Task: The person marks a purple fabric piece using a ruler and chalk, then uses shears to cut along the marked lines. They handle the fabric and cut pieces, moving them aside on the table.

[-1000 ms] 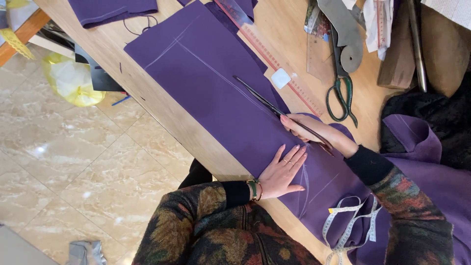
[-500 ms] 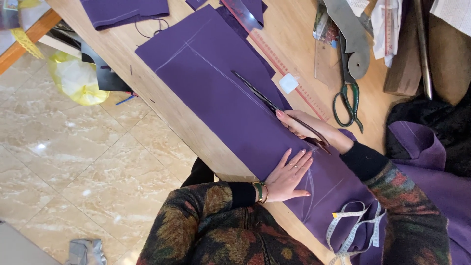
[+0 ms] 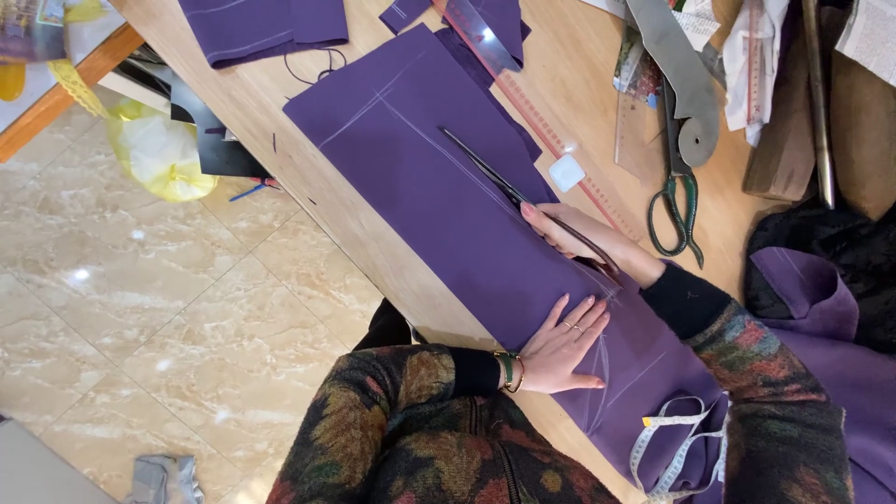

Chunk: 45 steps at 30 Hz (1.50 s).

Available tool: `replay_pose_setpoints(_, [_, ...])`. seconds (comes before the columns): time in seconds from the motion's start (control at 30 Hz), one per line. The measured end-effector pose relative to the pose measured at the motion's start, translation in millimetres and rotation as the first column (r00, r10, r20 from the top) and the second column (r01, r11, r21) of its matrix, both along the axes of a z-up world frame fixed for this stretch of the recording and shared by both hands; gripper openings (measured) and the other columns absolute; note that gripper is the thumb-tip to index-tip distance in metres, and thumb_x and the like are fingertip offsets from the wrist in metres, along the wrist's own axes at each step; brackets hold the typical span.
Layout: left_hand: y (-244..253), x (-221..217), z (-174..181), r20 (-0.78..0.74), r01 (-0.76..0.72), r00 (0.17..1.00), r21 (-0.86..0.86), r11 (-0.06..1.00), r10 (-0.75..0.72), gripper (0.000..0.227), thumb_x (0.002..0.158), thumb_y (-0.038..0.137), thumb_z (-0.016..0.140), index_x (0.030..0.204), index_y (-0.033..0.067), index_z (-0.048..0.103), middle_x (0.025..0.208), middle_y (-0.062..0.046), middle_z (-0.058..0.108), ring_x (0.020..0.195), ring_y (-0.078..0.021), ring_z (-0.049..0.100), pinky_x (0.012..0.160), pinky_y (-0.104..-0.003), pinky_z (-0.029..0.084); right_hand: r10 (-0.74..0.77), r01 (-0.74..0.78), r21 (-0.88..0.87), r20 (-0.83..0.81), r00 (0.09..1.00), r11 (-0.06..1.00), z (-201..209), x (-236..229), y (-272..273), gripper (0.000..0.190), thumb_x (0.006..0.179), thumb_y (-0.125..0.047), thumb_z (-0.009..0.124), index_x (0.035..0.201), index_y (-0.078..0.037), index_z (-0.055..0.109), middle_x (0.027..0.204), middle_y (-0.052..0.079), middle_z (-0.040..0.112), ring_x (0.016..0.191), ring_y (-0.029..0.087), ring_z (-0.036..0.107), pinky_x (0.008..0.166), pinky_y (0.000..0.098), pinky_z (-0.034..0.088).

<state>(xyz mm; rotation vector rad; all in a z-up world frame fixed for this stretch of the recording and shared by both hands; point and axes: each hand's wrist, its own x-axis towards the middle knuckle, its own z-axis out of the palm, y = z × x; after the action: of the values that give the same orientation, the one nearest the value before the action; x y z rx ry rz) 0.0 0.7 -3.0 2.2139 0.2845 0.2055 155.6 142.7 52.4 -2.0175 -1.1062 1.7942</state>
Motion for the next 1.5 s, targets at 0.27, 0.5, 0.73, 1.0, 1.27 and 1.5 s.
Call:
replay_pose_setpoints(0.27, [1.2, 0.2, -5.7, 0.068, -0.004, 0.998, -0.154, 0.988, 0.015, 0.109, 0.079, 0.066, 0.056, 0.158, -0.0037, 0.027, 0.169, -0.025, 0.022, 0.162, -0.0341, 0.010, 0.131, -0.055, -0.008, 0.083, -0.083, -0.001, 0.045, 0.995, 0.997, 28.7, -10.0, 17.5, 0.062, 0.100, -0.068, 0.045, 0.088, -0.008, 0.052, 0.060, -0.003, 0.037, 0.045, 0.007, 0.039, 0.041, 0.0228, 0.038])
replay_pose_setpoints(0.5, [10.4, -2.4, 0.3, 0.058, 0.043, 0.998, -0.280, 0.959, -0.028, 0.109, 0.081, 0.067, 0.053, 0.159, -0.0043, 0.024, 0.170, -0.025, 0.018, 0.162, -0.0332, 0.003, 0.130, -0.053, -0.014, 0.160, -0.163, 0.030, 0.073, 0.984, 0.986, 16.5, -17.2, 43.6, 0.064, 0.100, -0.071, 0.039, 0.092, -0.009, 0.054, 0.062, -0.002, 0.039, 0.046, 0.008, 0.040, 0.045, 0.0247, 0.041])
replay_pose_setpoints(0.73, [16.4, -3.1, 1.8, 0.059, 0.073, 0.997, -0.335, 0.939, -0.056, 0.110, 0.080, 0.066, 0.054, 0.158, -0.0046, 0.025, 0.169, -0.026, 0.018, 0.162, -0.0349, 0.003, 0.129, -0.052, -0.014, 0.129, -0.136, 0.037, 0.142, 0.981, 0.990, -21.4, -10.5, 45.3, 0.061, 0.101, -0.068, 0.043, 0.080, -0.011, 0.053, 0.058, 0.002, 0.045, 0.046, 0.013, 0.047, 0.043, 0.0281, 0.043])
replay_pose_setpoints(1.0, [25.7, -6.0, 8.8, 0.076, 0.095, 0.995, -0.408, 0.908, -0.070, 0.111, 0.080, 0.067, 0.054, 0.158, -0.0056, 0.024, 0.168, -0.028, 0.018, 0.162, -0.0370, 0.003, 0.129, -0.052, -0.014, 0.172, -0.174, -0.004, 0.141, 0.975, 0.985, 27.0, -31.4, 66.0, 0.059, 0.101, -0.066, 0.041, 0.088, -0.009, 0.054, 0.063, 0.003, 0.047, 0.051, 0.013, 0.051, 0.050, 0.0301, 0.048])
replay_pose_setpoints(1.27, [32.4, -8.3, 14.2, 0.060, 0.108, 0.994, -0.480, 0.870, -0.090, 0.114, 0.079, 0.071, 0.052, 0.158, -0.0049, 0.024, 0.168, -0.028, 0.020, 0.162, -0.0373, 0.003, 0.129, -0.052, -0.013, 0.192, -0.193, -0.013, 0.192, 0.963, 0.981, -6.6, -26.7, 79.2, 0.069, 0.097, -0.076, 0.041, 0.092, -0.010, 0.060, 0.074, 0.013, 0.060, 0.075, 0.026, 0.064, 0.064, 0.0390, 0.056])
replay_pose_setpoints(1.5, [35.2, -10.4, 13.8, 0.077, 0.114, 0.993, -0.495, 0.861, -0.087, 0.114, 0.080, 0.074, 0.050, 0.158, -0.0055, 0.026, 0.167, -0.029, 0.022, 0.161, -0.0389, 0.005, 0.129, -0.052, -0.011, 0.142, -0.150, 0.017, 0.225, 0.964, 0.989, -29.3, -24.2, 77.2, 0.064, 0.101, -0.068, 0.047, 0.093, -0.008, 0.067, 0.076, 0.016, 0.064, 0.077, 0.029, 0.065, 0.066, 0.0420, 0.054])
